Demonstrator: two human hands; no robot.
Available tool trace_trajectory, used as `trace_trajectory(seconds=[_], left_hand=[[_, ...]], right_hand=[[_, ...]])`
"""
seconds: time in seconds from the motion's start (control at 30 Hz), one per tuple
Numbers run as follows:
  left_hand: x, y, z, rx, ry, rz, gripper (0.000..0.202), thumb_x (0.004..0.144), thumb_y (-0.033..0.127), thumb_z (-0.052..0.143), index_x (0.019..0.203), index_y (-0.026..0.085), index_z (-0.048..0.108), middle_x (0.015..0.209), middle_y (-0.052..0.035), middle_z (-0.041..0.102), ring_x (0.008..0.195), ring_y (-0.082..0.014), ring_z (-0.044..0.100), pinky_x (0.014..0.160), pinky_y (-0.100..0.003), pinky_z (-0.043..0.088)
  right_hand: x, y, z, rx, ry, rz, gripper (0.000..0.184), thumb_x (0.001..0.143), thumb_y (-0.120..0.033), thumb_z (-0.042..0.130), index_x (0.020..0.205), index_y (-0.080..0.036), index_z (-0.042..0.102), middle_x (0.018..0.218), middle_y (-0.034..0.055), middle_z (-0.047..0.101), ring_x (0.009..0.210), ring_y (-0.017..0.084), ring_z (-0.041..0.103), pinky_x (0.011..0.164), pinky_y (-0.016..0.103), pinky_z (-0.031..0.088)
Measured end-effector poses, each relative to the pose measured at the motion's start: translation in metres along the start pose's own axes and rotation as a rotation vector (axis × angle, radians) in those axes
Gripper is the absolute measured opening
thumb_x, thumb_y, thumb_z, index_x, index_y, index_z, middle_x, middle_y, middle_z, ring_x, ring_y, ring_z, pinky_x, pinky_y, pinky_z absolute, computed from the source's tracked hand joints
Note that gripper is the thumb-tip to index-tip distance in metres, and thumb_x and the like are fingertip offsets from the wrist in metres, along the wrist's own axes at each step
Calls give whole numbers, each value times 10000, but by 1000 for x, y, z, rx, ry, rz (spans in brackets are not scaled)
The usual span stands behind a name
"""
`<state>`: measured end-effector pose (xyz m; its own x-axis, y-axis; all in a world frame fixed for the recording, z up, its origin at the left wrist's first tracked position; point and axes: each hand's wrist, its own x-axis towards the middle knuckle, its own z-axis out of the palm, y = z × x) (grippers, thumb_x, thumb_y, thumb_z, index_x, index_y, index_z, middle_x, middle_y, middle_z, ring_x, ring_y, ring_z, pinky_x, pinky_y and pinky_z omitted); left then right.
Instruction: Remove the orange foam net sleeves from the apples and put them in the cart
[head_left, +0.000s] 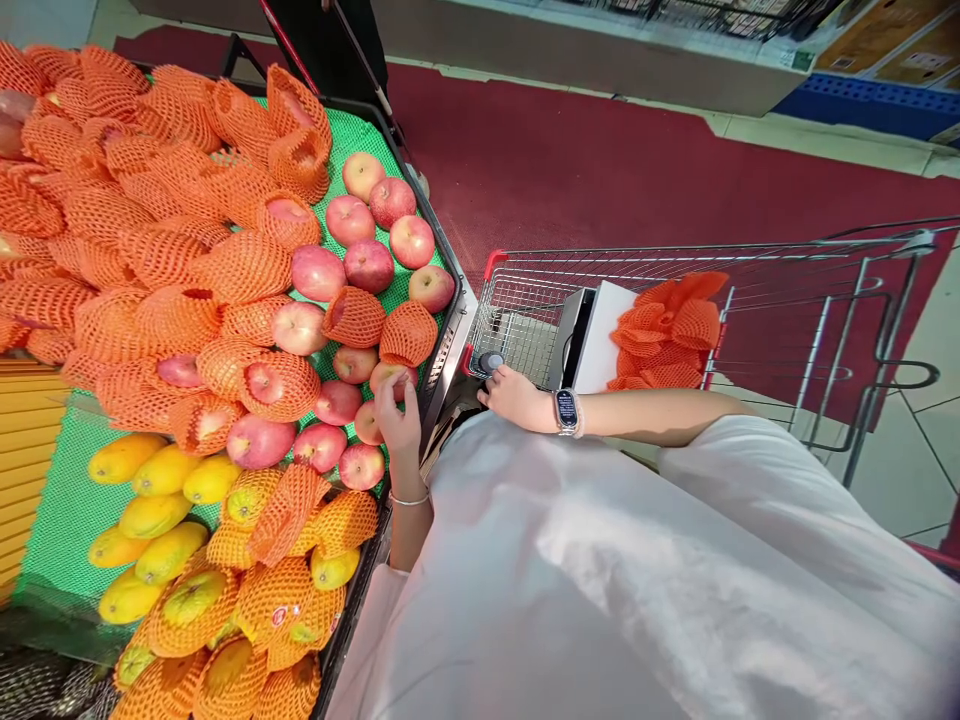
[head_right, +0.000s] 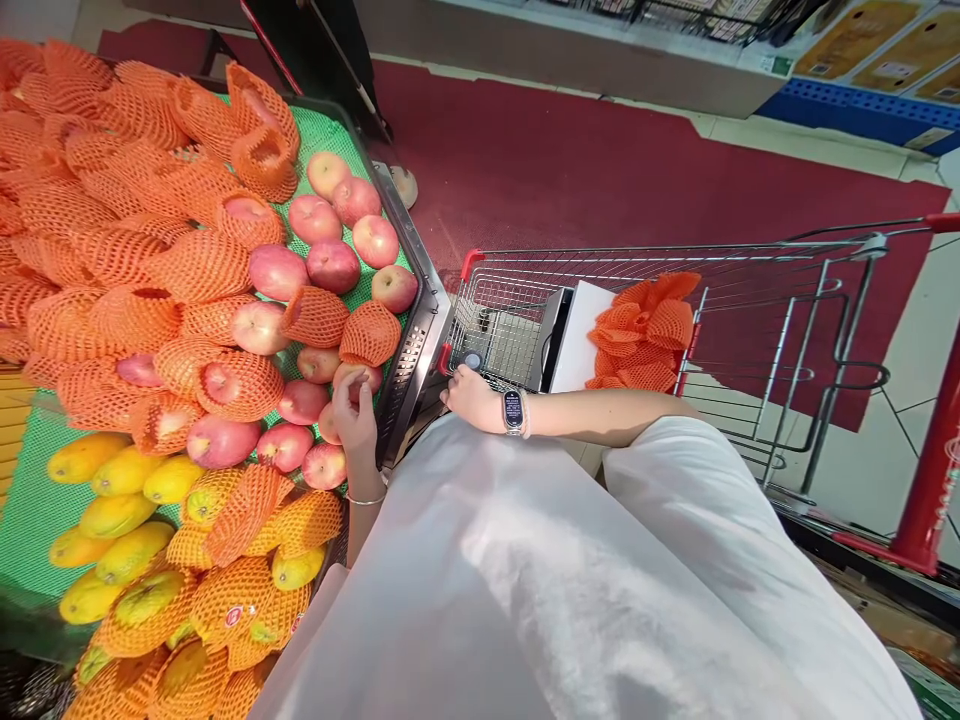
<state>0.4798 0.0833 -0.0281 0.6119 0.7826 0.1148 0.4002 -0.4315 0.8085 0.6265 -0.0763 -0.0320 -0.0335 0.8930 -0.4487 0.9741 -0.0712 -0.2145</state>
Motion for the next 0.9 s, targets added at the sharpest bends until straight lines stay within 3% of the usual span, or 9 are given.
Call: trace_trajectory(seconds=[0.37,0.73,0.83,0.9], left_hand=[[2,-3,1,3,-7,38,292,943,382,501,1081,167,643,1056,-109,680,1001,-216,642,949,-381,525],[3,-4,0,35,-8,54,311,954,407,479,1080,172,640,1033,-100,673,990,-210,636,938,-368,520],[-4,14,-2,66,0,176,375,979,404,442,1219,163,600,1130,-129,645,1081,-233,602,993,-404,480],[-13,37,0,89,-113,383,451,982,438,425,1336,187,547,1278,-149,579,1223,-266,520,1087,-456,400]], right_hand=[[-5,-4,-22,-93,-102,38,354,935,-81,418,1175,-109,676,1009,153,732,960,249,642,875,385,430],[-6,-6,-20,-94,-72,63,292,929,-93,473,1140,-122,673,1006,142,734,961,222,639,870,365,390],[-4,-5,-17,-56,-41,59,294,909,-74,478,1114,-111,685,991,151,736,950,229,647,877,381,410],[-2,-4,-15,-10,-8,44,295,889,-56,472,1075,-85,700,982,178,733,960,260,652,883,411,423]])
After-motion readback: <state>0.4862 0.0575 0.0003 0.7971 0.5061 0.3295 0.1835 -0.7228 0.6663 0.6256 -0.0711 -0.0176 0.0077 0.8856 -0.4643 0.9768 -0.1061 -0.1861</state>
